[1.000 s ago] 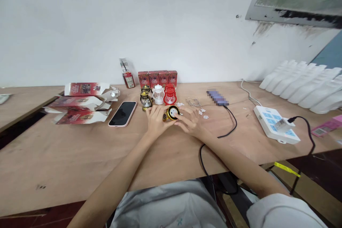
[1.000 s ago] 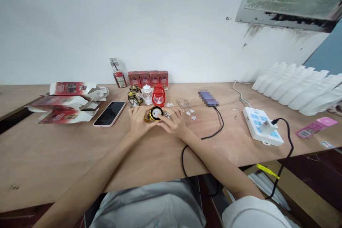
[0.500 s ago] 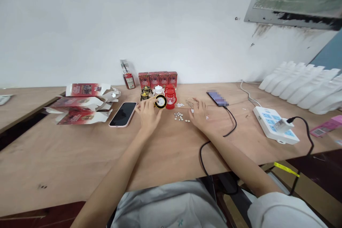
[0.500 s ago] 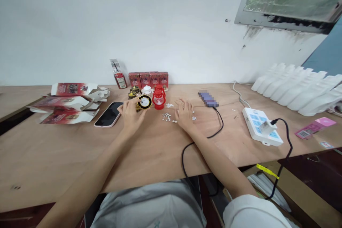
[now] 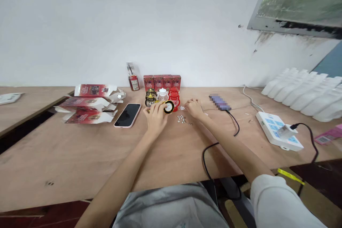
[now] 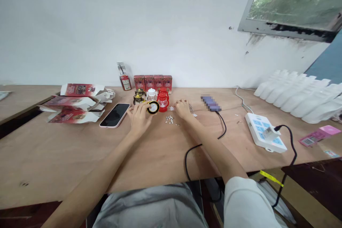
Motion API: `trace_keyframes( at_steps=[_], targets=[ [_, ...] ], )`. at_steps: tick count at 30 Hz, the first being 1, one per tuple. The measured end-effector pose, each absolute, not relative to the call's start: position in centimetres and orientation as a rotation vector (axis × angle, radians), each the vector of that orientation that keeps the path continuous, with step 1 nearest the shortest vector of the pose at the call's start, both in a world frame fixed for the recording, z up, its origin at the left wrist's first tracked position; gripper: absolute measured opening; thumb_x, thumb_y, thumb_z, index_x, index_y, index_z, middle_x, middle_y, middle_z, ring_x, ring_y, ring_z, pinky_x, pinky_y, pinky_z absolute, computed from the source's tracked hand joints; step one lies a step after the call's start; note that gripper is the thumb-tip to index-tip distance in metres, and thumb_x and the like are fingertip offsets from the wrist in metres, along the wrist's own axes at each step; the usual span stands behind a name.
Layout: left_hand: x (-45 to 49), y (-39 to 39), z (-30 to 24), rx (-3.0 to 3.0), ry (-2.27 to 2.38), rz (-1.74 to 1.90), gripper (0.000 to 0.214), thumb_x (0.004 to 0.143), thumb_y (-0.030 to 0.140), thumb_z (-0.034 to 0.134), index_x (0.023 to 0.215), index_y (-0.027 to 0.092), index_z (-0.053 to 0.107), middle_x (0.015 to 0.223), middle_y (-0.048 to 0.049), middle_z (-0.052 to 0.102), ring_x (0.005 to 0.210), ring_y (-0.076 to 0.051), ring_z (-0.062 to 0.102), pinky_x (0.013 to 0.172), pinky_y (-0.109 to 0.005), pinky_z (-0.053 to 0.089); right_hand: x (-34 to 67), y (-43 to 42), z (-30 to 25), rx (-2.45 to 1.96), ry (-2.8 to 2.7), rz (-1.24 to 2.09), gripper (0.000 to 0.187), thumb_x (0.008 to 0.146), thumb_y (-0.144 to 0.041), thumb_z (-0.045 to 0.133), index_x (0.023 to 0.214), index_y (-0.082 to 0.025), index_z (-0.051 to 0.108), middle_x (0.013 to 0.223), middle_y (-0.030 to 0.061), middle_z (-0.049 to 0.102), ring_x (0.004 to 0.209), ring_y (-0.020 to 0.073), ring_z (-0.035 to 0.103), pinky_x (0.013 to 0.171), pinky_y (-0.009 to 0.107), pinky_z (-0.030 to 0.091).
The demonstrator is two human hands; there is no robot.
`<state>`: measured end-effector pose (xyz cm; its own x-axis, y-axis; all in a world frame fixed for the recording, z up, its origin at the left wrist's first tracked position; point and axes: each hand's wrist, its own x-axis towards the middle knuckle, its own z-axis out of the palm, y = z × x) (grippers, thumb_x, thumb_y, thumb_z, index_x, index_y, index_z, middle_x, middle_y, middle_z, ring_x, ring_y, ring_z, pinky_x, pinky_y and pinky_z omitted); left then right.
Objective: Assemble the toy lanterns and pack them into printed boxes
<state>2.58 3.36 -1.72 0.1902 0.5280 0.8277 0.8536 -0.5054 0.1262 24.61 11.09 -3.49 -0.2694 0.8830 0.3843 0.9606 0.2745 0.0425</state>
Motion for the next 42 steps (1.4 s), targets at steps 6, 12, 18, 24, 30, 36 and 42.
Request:
trace_keyframes(
  at_steps=[6,12,18,24,30,36,42],
  targets=[
    [2.5,3.5,-1.8,-2.095,-1.296,-1.231,0.02,0.081,0.024,0.059,0.1,0.021,0.053,0.117,-0.0098,0.064,0.1,-0.026,0.056,0.079,-0.04,0.026,22.3,13.0,-2.7,-1.737,-2.384,-0.299,0.027,0.089,-0.028,0.047,0.094,-0.012,0.068,0.106,0.0171,0.065,0.107,0.0286,0.048,0.088,0.04,0.031],
    [2.6,3.7,-1.9,-2.049,-1.248,-1.263,0.016,0.083,0.024,0.056,0.099,0.02,0.053,0.115,-0.0095,0.065,0.097,-0.025,0.057,0.076,-0.038,0.026,21.3,13.2,-2.6,-1.794,-2.36,-0.15,0.021,0.085,-0.021,0.051,0.09,-0.012,0.069,0.097,0.0179,0.068,0.108,0.0292,0.053,0.09,0.038,0.035],
    [2.6,3.9,-2.1,-2.043,-1.209,-1.281,0.017,0.084,0.027,0.056,0.099,0.019,0.053,0.114,-0.0095,0.065,0.097,-0.025,0.057,0.075,-0.038,0.026,21.7,13.1,-2.9,-1.729,-2.195,0.06,0.018,0.08,-0.017,0.055,0.089,-0.013,0.07,0.092,0.0154,0.07,0.093,0.0266,0.062,0.078,0.031,0.044],
    [2.7,3.7,-2.1,-2.048,-1.168,-1.226,0.02,0.081,0.031,0.061,0.097,0.02,0.056,0.112,-0.0092,0.065,0.095,-0.026,0.056,0.077,-0.038,0.027,22.5,11.4,-2.7,-1.457,-1.9,0.241,0.025,0.087,-0.016,0.044,0.099,-0.013,0.066,0.102,0.0117,0.068,0.094,0.0189,0.063,0.082,0.03,0.047],
    [3.0,3.1,-1.9,-2.139,-1.049,-1.14,0.019,0.081,0.034,0.062,0.096,0.023,0.059,0.111,-0.0082,0.066,0.094,-0.025,0.056,0.079,-0.039,0.027,21.8,7.2,-3.0,-1.162,-1.614,0.384,0.027,0.089,-0.035,0.044,0.097,-0.016,0.062,0.093,0.0068,0.07,0.083,0.0163,0.066,0.077,0.032,0.052],
    [3.1,3.1,-2.0,-2.174,-0.976,-1.103,0.017,0.082,0.034,0.061,0.094,0.022,0.06,0.109,-0.0083,0.067,0.094,-0.025,0.056,0.077,-0.039,0.027,20.4,4.2,-3.0,-0.746,-1.317,0.683,0.012,0.076,-0.031,0.066,0.081,-0.02,0.065,0.084,0.002,0.07,0.081,0.0168,0.066,0.079,0.033,0.053],
    [3.3,3.1,-2.2,-2.199,-1.0,-1.092,0.019,0.082,0.032,0.062,0.098,0.023,0.06,0.109,-0.0074,0.067,0.094,-0.024,0.056,0.078,-0.039,0.027,20.8,2.7,-2.3,-0.766,-1.527,0.263,0.01,0.082,-0.021,0.059,0.076,-0.023,0.067,0.08,-0.0001,0.068,0.08,0.0138,0.064,0.075,0.028,0.051]
  ],
)
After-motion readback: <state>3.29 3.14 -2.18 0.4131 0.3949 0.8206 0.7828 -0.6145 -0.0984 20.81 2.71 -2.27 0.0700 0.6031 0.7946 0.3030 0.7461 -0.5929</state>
